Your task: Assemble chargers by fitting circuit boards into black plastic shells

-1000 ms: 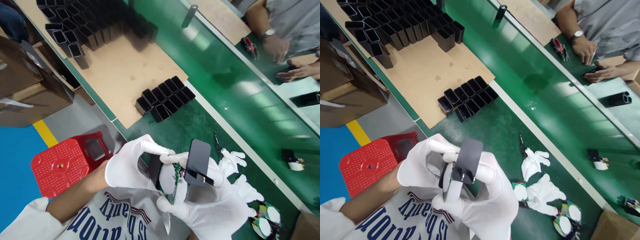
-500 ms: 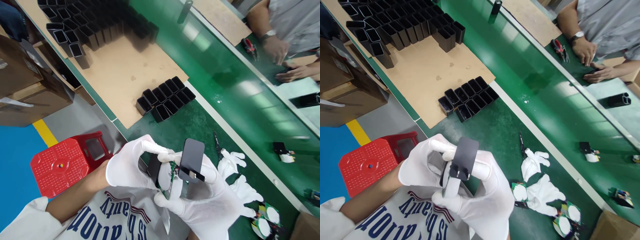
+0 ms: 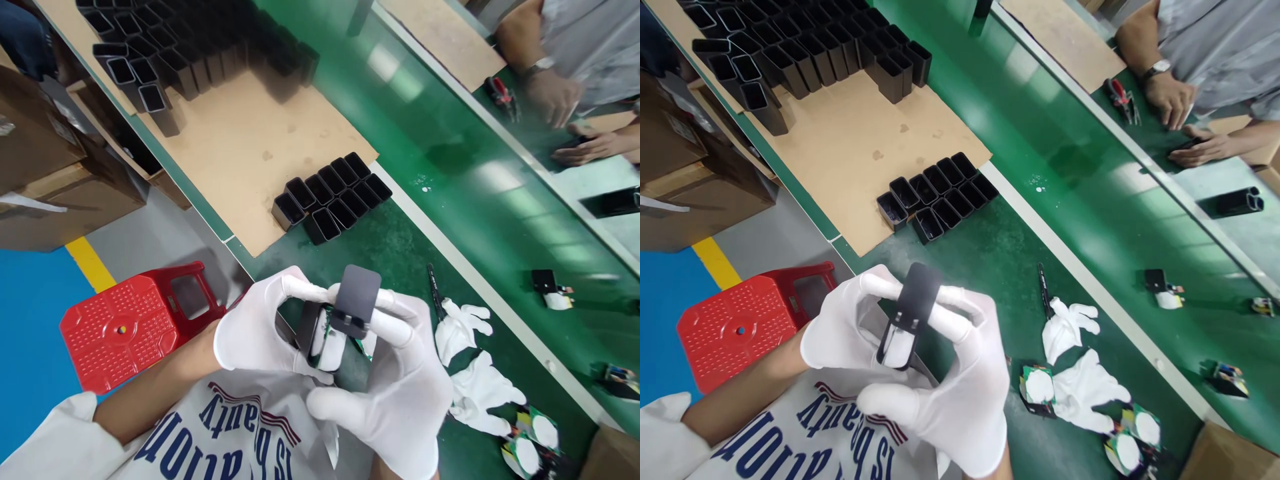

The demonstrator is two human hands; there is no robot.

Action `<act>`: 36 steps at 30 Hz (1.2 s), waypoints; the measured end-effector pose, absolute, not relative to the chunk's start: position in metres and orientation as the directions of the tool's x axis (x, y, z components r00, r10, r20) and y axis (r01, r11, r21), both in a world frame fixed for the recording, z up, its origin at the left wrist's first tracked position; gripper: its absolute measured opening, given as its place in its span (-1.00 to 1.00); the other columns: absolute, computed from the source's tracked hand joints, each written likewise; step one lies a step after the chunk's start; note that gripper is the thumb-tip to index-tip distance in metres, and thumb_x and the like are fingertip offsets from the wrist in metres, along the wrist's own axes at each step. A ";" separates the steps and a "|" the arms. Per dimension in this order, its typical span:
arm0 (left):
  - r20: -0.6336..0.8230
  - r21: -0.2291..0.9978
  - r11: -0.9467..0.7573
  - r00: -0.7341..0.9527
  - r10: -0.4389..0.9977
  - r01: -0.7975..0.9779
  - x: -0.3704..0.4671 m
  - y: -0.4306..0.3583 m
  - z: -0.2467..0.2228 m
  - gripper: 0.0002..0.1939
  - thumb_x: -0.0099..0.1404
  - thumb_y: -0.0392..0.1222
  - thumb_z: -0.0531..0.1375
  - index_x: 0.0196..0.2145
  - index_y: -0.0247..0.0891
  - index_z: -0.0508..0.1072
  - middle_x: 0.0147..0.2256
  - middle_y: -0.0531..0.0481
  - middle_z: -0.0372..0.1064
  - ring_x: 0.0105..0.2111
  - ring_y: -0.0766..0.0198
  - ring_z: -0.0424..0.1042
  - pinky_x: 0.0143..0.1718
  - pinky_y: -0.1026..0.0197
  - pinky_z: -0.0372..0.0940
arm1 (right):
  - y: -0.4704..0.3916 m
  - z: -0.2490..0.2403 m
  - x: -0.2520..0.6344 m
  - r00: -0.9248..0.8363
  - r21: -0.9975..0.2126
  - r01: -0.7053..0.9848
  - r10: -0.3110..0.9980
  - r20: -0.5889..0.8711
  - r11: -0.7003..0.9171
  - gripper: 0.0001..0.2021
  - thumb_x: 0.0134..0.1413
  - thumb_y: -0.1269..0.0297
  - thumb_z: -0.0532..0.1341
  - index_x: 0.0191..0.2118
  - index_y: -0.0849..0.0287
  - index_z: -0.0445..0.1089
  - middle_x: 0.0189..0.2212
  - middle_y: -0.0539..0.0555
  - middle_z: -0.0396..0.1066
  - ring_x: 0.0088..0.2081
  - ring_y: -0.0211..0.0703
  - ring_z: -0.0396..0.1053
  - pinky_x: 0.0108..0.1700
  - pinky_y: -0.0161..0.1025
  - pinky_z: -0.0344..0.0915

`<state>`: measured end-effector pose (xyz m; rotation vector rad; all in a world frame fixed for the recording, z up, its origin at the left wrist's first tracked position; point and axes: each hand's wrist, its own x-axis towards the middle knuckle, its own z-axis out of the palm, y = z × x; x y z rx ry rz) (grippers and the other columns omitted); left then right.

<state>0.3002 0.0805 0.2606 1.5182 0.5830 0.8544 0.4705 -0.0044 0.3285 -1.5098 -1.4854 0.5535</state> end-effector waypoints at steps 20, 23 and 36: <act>0.263 0.948 -0.032 0.728 0.633 -0.315 0.304 0.094 0.282 -0.53 0.26 -0.05 0.53 0.09 -0.11 0.62 -0.29 -0.03 0.67 -0.42 0.18 0.59 -0.33 0.13 0.49 | -0.006 0.321 0.465 0.235 -0.938 0.346 0.968 0.088 0.001 -0.67 0.22 0.09 0.47 0.06 -0.05 0.56 -0.45 -0.12 0.17 -0.45 -0.21 0.22 -0.34 -0.18 0.27; 0.297 0.934 -0.031 0.725 0.622 -0.356 0.300 0.094 0.284 -0.58 0.29 -0.19 0.50 0.09 -0.12 0.62 -0.37 0.05 0.62 -0.49 0.25 0.53 -0.40 0.17 0.46 | 0.000 0.321 0.467 0.264 -0.971 0.238 0.963 0.053 -0.011 -0.63 0.30 -0.14 0.38 0.03 0.00 0.59 -0.44 -0.08 0.18 -0.45 -0.18 0.20 -0.34 -0.16 0.24; 0.322 0.945 -0.268 0.401 0.858 -0.184 0.258 0.085 0.266 -0.42 0.24 -0.19 0.55 0.19 0.00 0.56 0.06 -0.08 0.64 0.00 0.07 0.63 0.05 0.02 0.54 | 0.039 0.302 0.437 0.231 -0.950 -0.186 0.928 -0.291 -0.251 -0.65 0.23 -0.15 0.43 -0.11 0.01 0.68 -0.34 -0.02 0.47 -0.37 -0.22 0.26 -0.42 -0.25 0.11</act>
